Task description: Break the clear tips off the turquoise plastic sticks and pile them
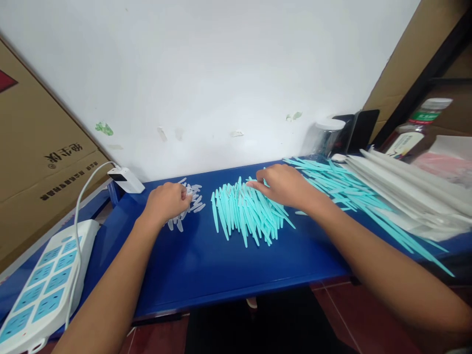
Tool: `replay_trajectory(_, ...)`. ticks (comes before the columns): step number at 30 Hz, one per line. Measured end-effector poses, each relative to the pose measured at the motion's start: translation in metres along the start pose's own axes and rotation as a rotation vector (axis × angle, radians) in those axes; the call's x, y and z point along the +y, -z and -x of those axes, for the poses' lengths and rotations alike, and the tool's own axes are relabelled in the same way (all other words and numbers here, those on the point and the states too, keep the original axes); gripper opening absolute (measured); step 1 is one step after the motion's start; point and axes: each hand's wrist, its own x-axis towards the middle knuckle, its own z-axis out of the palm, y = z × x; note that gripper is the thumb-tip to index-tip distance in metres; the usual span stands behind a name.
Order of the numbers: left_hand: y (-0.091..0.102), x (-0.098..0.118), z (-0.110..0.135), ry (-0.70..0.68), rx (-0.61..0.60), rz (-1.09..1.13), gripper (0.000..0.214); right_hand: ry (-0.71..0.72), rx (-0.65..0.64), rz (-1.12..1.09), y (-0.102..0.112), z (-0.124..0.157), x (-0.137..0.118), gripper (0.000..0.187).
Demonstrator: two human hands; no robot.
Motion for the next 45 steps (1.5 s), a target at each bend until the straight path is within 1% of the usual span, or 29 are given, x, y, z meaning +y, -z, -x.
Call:
replay_trajectory(2, 0.001, -0.003, 0.000, 0.012, -0.020, -0.043, 0.036, 0.005, 0.020, -0.012, 0.000, 0.000, -0.002, 0.055)
replay_trajectory(4, 0.002, -0.002, 0.001, 0.026, -0.015, -0.078, 0.039, 0.015, 0.065, -0.027, -0.001, 0.000, -0.006, 0.056)
replay_trajectory(7, 0.003, 0.005, 0.004, 0.035, 0.062, -0.100, 0.037, 0.039, 0.136, -0.038, -0.002, 0.002, -0.012, 0.056)
replay_trajectory(10, 0.003, 0.012, 0.005, 0.026, 0.147, -0.092, 0.024, 0.062, 0.195, -0.053, -0.004, 0.004, -0.019, 0.054)
replay_trajectory(12, 0.001, 0.015, 0.005, -0.002, 0.190, -0.066, 0.020, 0.076, 0.238, -0.067, -0.006, 0.006, -0.022, 0.053)
replay_trajectory(14, -0.002, 0.019, 0.004, -0.076, 0.240, 0.028, 0.020, 0.104, 0.295, -0.095, -0.006, 0.008, -0.026, 0.051)
replay_trajectory(16, -0.005, 0.028, 0.005, -0.200, 0.299, 0.188, 0.022, 0.173, 0.360, -0.156, -0.006, 0.011, -0.031, 0.047)
replay_trajectory(17, -0.006, 0.035, 0.007, -0.275, 0.330, 0.271, 0.025, 0.231, 0.384, -0.198, -0.005, 0.013, -0.035, 0.044)
replay_trajectory(19, -0.007, 0.052, 0.013, -0.431, 0.391, 0.375, 0.040, 0.388, 0.402, -0.303, -0.006, 0.018, -0.046, 0.039)
replay_trajectory(21, -0.006, 0.071, 0.021, -0.559, 0.434, 0.416, 0.056, 0.556, 0.405, -0.413, -0.009, 0.024, -0.061, 0.034)
replay_trajectory(22, -0.005, 0.080, 0.025, -0.612, 0.446, 0.414, 0.058, 0.627, 0.431, -0.459, -0.011, 0.027, -0.068, 0.033)
replay_trajectory(23, -0.004, 0.087, 0.029, -0.658, 0.448, 0.395, 0.056, 0.688, 0.451, -0.485, -0.015, 0.030, -0.076, 0.033)
replay_trajectory(25, -0.004, 0.096, 0.034, -0.736, 0.450, 0.360, 0.042, 0.802, 0.499, -0.510, -0.022, 0.034, -0.090, 0.035)
replay_trajectory(27, -0.006, 0.096, 0.034, -0.791, 0.446, 0.343, 0.025, 0.891, 0.579, -0.514, -0.027, 0.036, -0.098, 0.037)
replay_trajectory(28, -0.008, 0.094, 0.033, -0.807, 0.441, 0.333, 0.021, 0.903, 0.634, -0.515, -0.027, 0.035, -0.099, 0.037)
replay_trajectory(29, -0.009, 0.090, 0.032, -0.810, 0.433, 0.320, 0.022, 0.881, 0.689, -0.512, -0.026, 0.034, -0.097, 0.035)
replay_trajectory(31, -0.011, 0.081, 0.029, -0.782, 0.426, 0.294, 0.030, 0.744, 0.776, -0.491, -0.021, 0.029, -0.088, 0.025)
replay_trajectory(33, -0.010, 0.073, 0.026, -0.699, 0.412, 0.289, 0.034, 0.555, 0.790, -0.451, -0.014, 0.022, -0.070, 0.011)
replay_trajectory(34, -0.010, 0.070, 0.025, -0.643, 0.386, 0.301, 0.034, 0.479, 0.786, -0.441, -0.011, 0.017, -0.060, 0.010)
replay_trajectory(35, -0.009, 0.067, 0.024, -0.581, 0.346, 0.317, 0.035, 0.450, 0.740, -0.446, -0.009, 0.013, -0.049, 0.014)
replay_trajectory(37, -0.007, 0.066, 0.025, -0.463, 0.244, 0.360, 0.035, 0.450, 0.617, -0.504, -0.008, 0.005, -0.032, 0.020)
replay_trajectory(39, -0.006, 0.067, 0.026, -0.401, 0.148, 0.432, 0.036, 0.397, 0.511, -0.630, -0.011, 0.001, -0.022, 0.020)
replay_trajectory(42, -0.006, 0.073, 0.030, -0.404, 0.036, 0.614, 0.041, 0.233, 0.383, -0.856, -0.017, -0.002, -0.023, 0.025)
replay_trajectory(45, -0.006, 0.079, 0.034, -0.420, -0.065, 0.783, 0.047, 0.096, 0.307, -1.023, -0.021, -0.003, -0.031, 0.035)
